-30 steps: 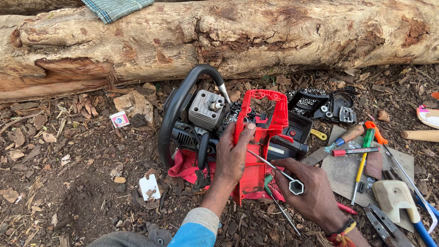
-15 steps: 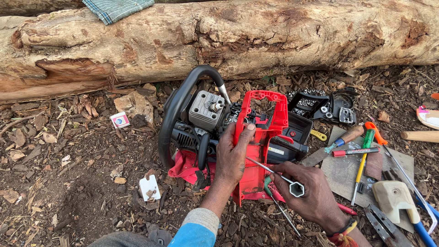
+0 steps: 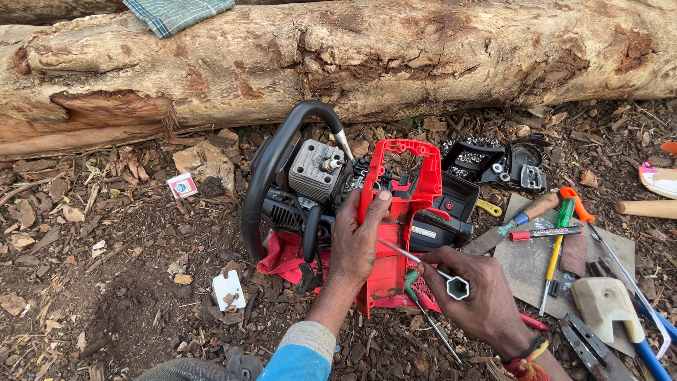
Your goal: The person cleans the carburetor area of a disassembled chainsaw using a brush and a T-handle wrench. They then pick up the red plastic engine cover and scrape out debris from its interior using the wrench.
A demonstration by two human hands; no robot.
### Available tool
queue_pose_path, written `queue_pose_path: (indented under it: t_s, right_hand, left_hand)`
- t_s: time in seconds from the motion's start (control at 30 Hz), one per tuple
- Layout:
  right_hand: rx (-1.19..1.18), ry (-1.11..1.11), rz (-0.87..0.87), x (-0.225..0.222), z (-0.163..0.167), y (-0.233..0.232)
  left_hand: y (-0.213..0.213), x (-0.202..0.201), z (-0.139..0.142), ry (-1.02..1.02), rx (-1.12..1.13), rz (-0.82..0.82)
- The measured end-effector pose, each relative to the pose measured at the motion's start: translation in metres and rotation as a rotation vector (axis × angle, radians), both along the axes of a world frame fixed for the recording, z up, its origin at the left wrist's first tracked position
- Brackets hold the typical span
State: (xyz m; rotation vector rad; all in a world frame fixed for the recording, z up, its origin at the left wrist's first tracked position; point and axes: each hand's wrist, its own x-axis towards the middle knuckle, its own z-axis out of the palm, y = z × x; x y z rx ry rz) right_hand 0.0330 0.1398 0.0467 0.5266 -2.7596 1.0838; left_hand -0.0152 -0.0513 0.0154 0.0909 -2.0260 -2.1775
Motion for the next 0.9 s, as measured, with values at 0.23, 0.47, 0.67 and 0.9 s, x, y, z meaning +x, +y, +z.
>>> queue_pose_path:
  t_s: [0.23,0.47,0.67,0.9]
  right_hand:
    - [0.006,0.004,0.021,-0.0007,-0.0021,0.0021]
    - [-0.039,-0.009,-0.085,-0.0029,-0.0053,0.0033]
    - [-0.019,-0.001,-0.015,-0.0026,-0.006,0.0045]
    - [-0.013,-0.013,-0.054,-0.0021,-0.0055,0.0034]
  left_hand:
    - [0.0011,0.0003,0.0017,-0.001,0.0,0.002]
    - [0.0013,0.0011,0.0019,-0.031,-0.001,-0.003]
    - [0.0006,0.0004,0.0012,-0.019,-0.005,-0.006]
    - [0.0014,0.0007,0.0015,-0.032,-0.01,-0.004]
